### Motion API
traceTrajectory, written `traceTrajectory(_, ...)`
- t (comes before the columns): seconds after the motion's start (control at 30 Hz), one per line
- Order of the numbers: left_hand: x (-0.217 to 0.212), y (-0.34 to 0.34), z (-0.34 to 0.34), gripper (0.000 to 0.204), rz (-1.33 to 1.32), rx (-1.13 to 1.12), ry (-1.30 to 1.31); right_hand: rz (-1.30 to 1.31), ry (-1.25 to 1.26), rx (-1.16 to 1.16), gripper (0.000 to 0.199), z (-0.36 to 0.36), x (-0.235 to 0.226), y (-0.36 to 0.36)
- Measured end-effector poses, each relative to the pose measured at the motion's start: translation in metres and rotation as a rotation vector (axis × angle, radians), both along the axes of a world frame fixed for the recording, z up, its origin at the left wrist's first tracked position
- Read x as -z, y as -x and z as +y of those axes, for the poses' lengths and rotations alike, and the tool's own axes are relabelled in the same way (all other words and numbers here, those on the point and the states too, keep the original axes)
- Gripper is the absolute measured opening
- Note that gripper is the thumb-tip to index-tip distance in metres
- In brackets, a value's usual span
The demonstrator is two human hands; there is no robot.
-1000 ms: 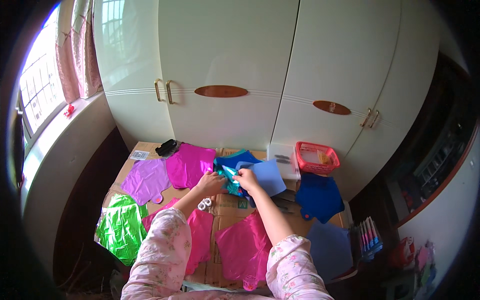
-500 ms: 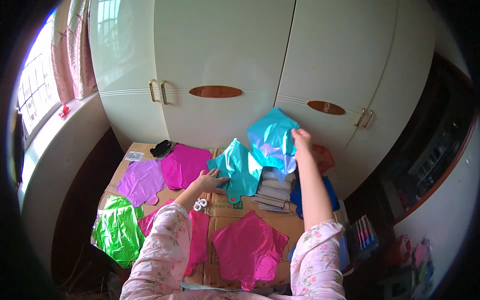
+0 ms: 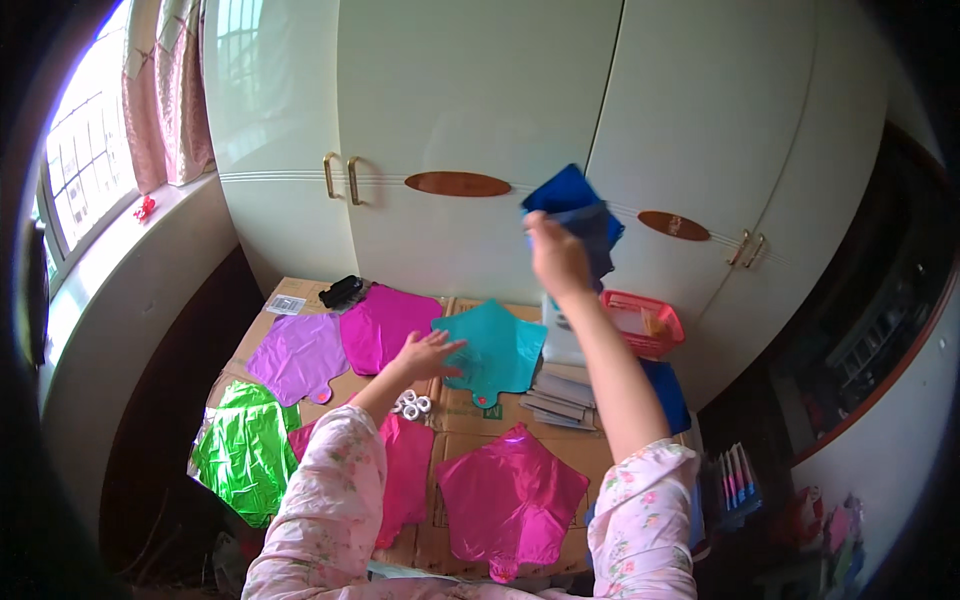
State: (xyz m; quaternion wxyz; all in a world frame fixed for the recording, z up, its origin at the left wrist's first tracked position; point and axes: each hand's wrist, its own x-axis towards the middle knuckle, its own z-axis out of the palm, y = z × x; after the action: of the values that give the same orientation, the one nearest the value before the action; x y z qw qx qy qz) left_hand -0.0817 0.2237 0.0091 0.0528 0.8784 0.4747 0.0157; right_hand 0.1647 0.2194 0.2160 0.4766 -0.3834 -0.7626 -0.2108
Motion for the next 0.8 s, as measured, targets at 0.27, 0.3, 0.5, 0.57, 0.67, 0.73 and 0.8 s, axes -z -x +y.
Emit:
traceTrajectory(0.27, -0.011, 0.142, -0.005, 0.042, 0.124, -0.273, -0.034, -0.635, -0.187, -0.25, 0.008, 0.01, 0.118, 0.127)
traceTrajectory(0.3, -0.011, 0.149, -0.011, 0.038, 0.131, -0.264, 0.002, -0.654, -0.117, -0.282, 0.006, 0.012, 0.144, 0.135)
traceTrajectory(0.5, 0.007, 0.175, -0.033, 0.032, 0.058, -0.223, -0.036, -0.566, 0.308, -0.294, 0.009, 0.002, 0.229, 0.195)
traceTrajectory(0.57, 0.006, 0.18, -0.034, 0.032, -0.002, -0.223, -0.01, -0.53, 0.388, -0.325, 0.011, 0.0, 0.232, 0.21)
traceTrajectory(0.67, 0.006, 0.183, -0.036, 0.032, -0.056, -0.225, -0.005, -0.514, 0.427, -0.397, 0.015, -0.001, 0.232, 0.228)
traceTrajectory(0.73, 0.005, 0.18, -0.035, 0.032, -0.098, -0.23, -0.012, -0.581, 0.409, -0.333, 0.016, 0.008, 0.244, 0.231)
traceTrajectory(0.8, 0.005, 0.181, -0.036, 0.033, -0.096, -0.2, -0.032, -0.538, 0.467, -0.288, 0.017, 0.011, 0.251, 0.232)
